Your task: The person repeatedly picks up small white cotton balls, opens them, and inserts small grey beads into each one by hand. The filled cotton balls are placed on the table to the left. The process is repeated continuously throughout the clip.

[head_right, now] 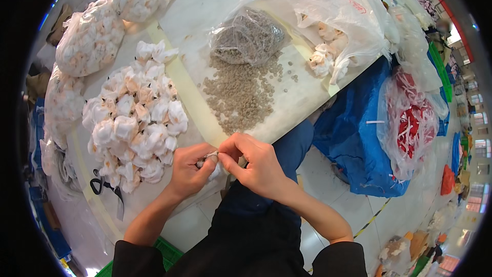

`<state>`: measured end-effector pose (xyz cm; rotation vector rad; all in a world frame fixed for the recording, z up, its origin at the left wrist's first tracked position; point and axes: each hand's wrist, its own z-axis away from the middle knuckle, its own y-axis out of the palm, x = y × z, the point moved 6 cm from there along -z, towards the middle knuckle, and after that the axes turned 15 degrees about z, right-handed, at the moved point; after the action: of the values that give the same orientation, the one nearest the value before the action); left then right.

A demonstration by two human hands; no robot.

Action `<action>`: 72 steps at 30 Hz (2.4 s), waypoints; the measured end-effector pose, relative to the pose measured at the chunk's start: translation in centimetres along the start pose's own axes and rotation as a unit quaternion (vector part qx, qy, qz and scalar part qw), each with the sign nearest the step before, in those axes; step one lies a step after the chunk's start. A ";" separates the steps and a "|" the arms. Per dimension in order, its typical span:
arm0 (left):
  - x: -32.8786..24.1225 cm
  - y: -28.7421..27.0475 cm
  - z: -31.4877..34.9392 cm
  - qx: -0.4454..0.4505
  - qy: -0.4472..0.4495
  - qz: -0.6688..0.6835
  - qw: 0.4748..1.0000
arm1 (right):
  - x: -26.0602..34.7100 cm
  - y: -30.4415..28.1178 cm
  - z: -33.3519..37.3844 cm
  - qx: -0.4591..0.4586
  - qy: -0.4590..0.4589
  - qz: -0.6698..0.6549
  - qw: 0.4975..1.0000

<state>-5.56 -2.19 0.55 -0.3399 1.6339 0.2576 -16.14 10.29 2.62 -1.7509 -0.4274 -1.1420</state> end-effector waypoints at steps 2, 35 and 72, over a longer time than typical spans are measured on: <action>-0.1 0.4 0.2 -0.006 0.012 0.005 1.000 | 0.2 -0.4 0.0 0.004 -0.029 0.012 1.000; -13.4 -13.4 1.4 -0.254 0.204 -0.630 0.705 | -4.1 -12.8 -0.2 -0.128 -0.017 0.287 0.949; -0.2 -1.2 -1.2 0.040 -0.169 0.352 0.920 | -1.5 0.1 -0.1 0.029 0.077 -0.166 0.983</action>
<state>-6.17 -3.76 0.94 0.3597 1.3606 0.7469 -16.90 10.49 1.31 -1.5637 -0.6683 -1.4737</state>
